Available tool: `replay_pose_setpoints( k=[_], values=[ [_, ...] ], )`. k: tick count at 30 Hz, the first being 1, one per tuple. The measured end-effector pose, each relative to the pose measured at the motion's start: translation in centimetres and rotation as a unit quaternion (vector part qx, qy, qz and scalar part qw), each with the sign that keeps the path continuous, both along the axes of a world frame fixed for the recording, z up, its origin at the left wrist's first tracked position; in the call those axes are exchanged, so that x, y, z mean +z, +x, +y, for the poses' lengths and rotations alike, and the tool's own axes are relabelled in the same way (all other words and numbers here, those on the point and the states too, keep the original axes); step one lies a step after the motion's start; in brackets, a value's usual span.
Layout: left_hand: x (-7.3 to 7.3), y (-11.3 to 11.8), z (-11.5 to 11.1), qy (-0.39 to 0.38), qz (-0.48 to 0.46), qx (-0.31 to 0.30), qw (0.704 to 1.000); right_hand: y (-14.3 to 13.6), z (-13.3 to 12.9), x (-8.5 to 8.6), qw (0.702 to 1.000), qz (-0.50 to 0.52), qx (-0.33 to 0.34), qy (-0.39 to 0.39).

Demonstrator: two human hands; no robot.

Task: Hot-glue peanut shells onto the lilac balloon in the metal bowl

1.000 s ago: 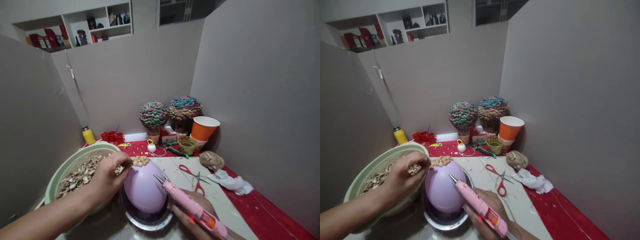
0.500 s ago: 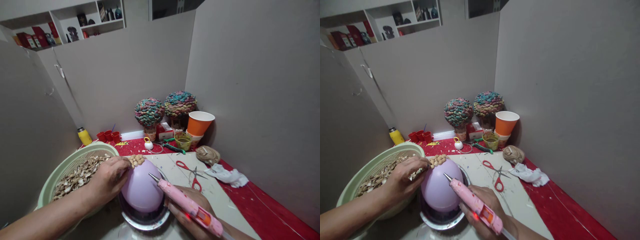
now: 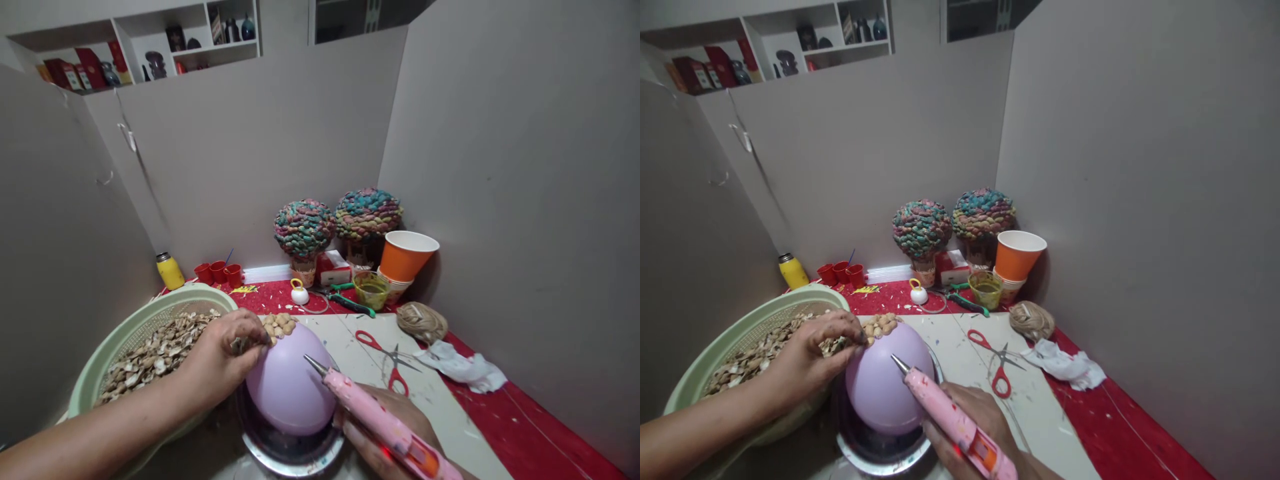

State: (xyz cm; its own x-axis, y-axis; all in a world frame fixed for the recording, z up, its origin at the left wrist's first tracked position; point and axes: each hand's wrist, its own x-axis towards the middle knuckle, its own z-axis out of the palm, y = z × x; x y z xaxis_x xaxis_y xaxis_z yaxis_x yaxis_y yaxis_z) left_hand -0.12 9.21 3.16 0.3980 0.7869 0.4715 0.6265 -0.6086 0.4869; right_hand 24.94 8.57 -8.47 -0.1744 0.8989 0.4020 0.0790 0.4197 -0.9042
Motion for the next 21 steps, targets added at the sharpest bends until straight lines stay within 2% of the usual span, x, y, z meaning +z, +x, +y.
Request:
replay_pose_setpoints(
  k=[5, 10, 13, 17, 21],
  values=[
    [0.3, 0.0, 0.0, -0.042, -0.002, 0.012, 0.999, 1.5, -0.6, 0.4, 0.997, -0.038, -0.037, -0.053],
    [-0.2, -0.3, 0.1, -0.059, -0.017, 0.014, 0.998, 1.7, 0.2, 0.8, 0.982, 0.094, -0.045, -0.159],
    [-0.2, -0.3, 0.2, -0.051, -0.016, -0.009, 0.999, 1.1, 1.4, 1.7, 0.975, 0.134, -0.043, -0.174],
    [-0.3, -0.4, 0.4, -0.022, -0.006, -0.031, 0.999, 0.1, 2.8, 2.9, 0.973, 0.101, -0.049, -0.203],
    [-0.5, -0.6, 0.8, 0.006, 0.019, -0.050, 0.999, -1.0, 3.2, 3.0, 0.972, 0.121, -0.032, -0.197]
  ],
)
